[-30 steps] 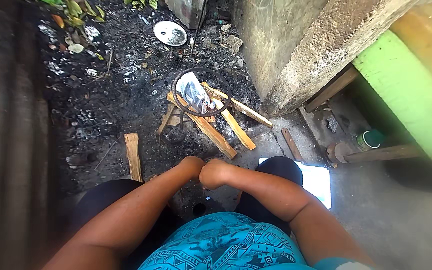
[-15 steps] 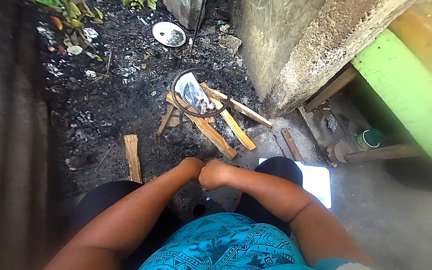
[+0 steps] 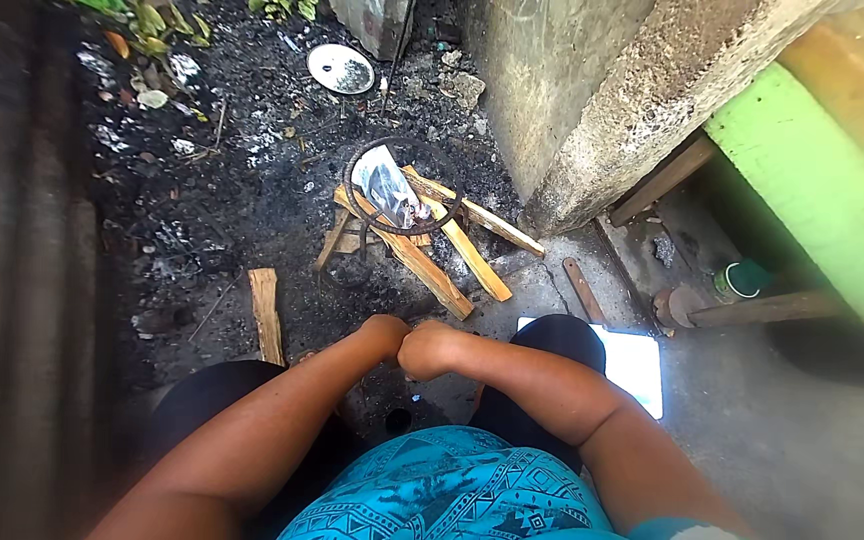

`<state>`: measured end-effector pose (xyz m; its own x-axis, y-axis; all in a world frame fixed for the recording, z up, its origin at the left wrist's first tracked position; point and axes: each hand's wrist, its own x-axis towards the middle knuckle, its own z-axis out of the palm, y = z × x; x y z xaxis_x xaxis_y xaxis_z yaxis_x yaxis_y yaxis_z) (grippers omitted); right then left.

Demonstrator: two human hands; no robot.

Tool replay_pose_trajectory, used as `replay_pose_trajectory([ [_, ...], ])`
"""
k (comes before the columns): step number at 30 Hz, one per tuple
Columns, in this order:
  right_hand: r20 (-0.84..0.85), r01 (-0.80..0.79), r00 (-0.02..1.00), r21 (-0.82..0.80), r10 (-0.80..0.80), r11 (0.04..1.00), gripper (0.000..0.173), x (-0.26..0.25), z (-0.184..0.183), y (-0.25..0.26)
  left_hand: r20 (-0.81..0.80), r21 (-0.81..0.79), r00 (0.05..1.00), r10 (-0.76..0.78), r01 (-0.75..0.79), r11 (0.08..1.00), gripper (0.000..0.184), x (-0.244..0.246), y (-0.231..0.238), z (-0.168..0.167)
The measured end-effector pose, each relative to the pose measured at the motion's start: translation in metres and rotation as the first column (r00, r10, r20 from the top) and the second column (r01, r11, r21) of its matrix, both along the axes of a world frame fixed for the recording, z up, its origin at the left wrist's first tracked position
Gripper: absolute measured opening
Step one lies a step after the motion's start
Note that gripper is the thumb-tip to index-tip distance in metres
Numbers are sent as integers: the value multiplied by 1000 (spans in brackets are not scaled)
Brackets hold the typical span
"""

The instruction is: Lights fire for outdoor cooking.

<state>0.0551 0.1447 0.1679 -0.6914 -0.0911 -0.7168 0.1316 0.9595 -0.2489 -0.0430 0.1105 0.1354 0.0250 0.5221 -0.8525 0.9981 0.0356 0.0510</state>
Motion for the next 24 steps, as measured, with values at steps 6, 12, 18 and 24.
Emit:
replay_pose_trajectory([
  [6,-5,-3,1000,2,3,1000,37,1,-1,0,-1,1,1000,-8,8,1000,35,0,1,0],
  [12,-2,-2,1000,2,2,1000,37,1,0,0,-6,-4,1000,-11,11,1000,35,0,1,0],
  [18,2,-7,1000,2,7,1000,38,0,0,0,-2,2,1000,-6,6,1000,36,-1,0,-2],
  [24,0,4,1000,-3,-4,1000,38,1,1,0,6,-3,1000,-3,3,1000,35,-1,0,0],
])
